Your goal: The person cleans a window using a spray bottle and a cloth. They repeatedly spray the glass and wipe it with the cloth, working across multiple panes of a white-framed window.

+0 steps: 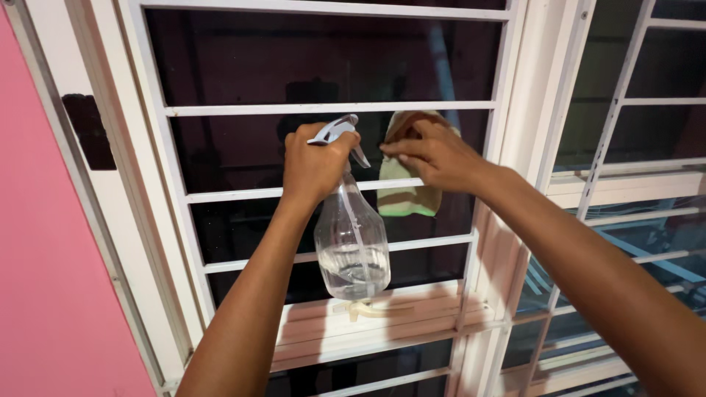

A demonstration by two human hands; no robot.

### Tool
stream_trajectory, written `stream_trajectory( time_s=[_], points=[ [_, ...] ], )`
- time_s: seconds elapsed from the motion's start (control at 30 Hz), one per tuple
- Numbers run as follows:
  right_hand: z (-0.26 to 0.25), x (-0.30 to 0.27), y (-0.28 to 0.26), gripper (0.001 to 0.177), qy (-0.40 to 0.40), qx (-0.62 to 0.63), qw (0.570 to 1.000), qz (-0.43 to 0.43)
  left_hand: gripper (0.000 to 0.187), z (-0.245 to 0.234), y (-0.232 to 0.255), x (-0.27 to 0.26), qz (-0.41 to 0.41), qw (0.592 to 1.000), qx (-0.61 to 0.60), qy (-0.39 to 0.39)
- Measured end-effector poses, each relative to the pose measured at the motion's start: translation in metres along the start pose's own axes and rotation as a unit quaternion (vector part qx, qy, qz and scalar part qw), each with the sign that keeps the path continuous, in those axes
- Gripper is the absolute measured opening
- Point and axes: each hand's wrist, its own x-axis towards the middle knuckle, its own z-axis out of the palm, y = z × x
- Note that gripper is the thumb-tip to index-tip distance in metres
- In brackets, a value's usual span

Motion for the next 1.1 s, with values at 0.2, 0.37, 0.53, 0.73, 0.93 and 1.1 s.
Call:
stream_trajectory(
  time_s=[0.2, 0.37, 0.53, 0.73, 0.93, 1.1],
  points=[
    [-0.002, 0.017, 0.022, 0.081, 0.165, -0.148, 0.972, 0.081, 0.033, 0.001, 0.0, -0.002, -0.013, 1.0, 0.008, 0.001],
    [0.015, 0.043, 0.022, 0.095, 0.153, -0.174, 0.966, 0.117, 0.034, 0.0, 0.005, -0.004, -0.01, 0.999, 0.025, 0.019],
    [0.007, 0.04, 0.007, 0.095, 0.058, -0.206, 0.968, -0.13, 0.033, 0.0, 0.004, -0.005, 0.008, 0.999, -0.004, 0.052],
    [-0.001, 0.034, 0.012, 0.077, 0.077, -0.412, 0.879, -0.226, 0.031, -0.001, 0.005, -0.004, 0.007, 0.997, -0.016, 0.072],
    [0.004, 0.058, 0.05, 0.07, 0.186, -0.149, 0.957, 0.166, 0.035, -0.001, 0.006, -0.006, -0.035, 0.998, 0.005, 0.05],
    [0.015, 0.059, 0.041, 0.072, 0.296, -0.213, 0.924, 0.111, 0.035, 0.0, 0.0, -0.003, -0.036, 0.996, 0.011, 0.076]
  ],
)
